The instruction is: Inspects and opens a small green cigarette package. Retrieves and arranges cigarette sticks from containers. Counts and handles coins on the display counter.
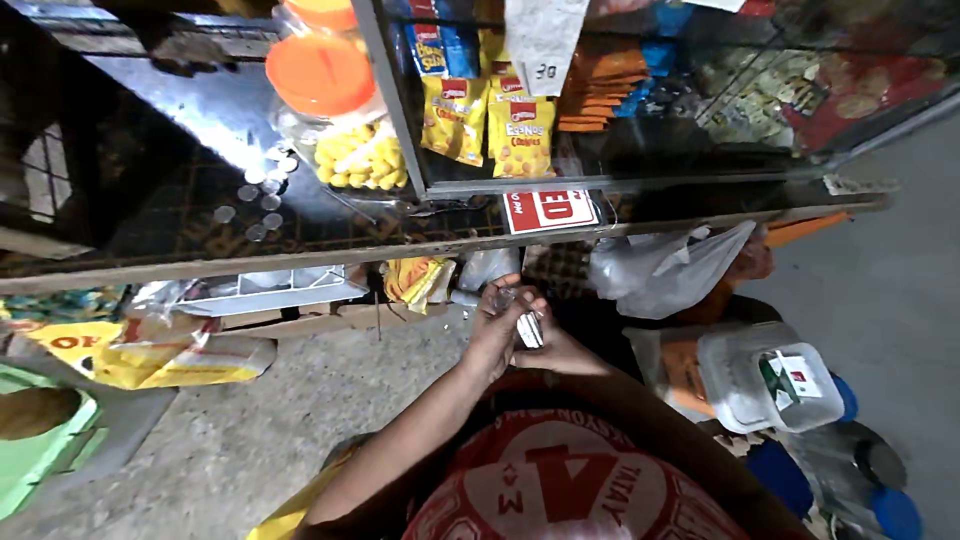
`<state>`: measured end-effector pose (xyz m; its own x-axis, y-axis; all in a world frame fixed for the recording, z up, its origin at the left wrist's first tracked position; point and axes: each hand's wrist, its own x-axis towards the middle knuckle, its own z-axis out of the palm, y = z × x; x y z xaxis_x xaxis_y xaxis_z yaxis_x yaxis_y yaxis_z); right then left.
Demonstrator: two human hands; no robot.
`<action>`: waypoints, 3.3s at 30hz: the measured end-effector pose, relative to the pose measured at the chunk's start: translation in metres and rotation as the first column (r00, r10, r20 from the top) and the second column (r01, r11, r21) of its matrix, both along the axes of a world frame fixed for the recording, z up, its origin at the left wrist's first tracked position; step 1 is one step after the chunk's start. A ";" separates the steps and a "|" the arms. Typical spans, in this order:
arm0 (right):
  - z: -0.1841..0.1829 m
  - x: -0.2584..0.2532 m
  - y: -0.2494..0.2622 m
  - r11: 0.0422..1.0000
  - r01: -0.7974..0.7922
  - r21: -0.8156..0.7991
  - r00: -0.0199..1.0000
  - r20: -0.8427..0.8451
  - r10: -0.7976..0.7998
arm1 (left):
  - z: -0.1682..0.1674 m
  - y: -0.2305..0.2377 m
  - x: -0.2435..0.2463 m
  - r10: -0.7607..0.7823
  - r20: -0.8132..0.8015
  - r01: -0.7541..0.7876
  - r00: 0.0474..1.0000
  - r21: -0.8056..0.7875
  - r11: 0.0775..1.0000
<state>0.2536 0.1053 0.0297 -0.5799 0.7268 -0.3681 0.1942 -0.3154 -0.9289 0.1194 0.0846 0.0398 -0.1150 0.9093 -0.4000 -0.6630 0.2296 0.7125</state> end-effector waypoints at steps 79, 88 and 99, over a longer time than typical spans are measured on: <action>0.195 -0.437 0.183 0.520 -0.149 0.841 0.957 0.254 -0.137 | 0.055 -0.078 -0.315 0.075 0.157 -0.086 0.985 0.063 0.994; 0.236 -0.469 0.213 0.542 -0.332 0.772 0.905 0.422 -0.046 | 0.052 -0.048 -0.327 0.144 0.198 -0.158 0.970 0.059 0.986; 0.246 -0.445 0.185 0.261 -0.288 0.921 0.922 0.341 -0.184 | 0.040 -0.033 -0.357 -0.048 0.107 0.023 0.993 0.222 0.975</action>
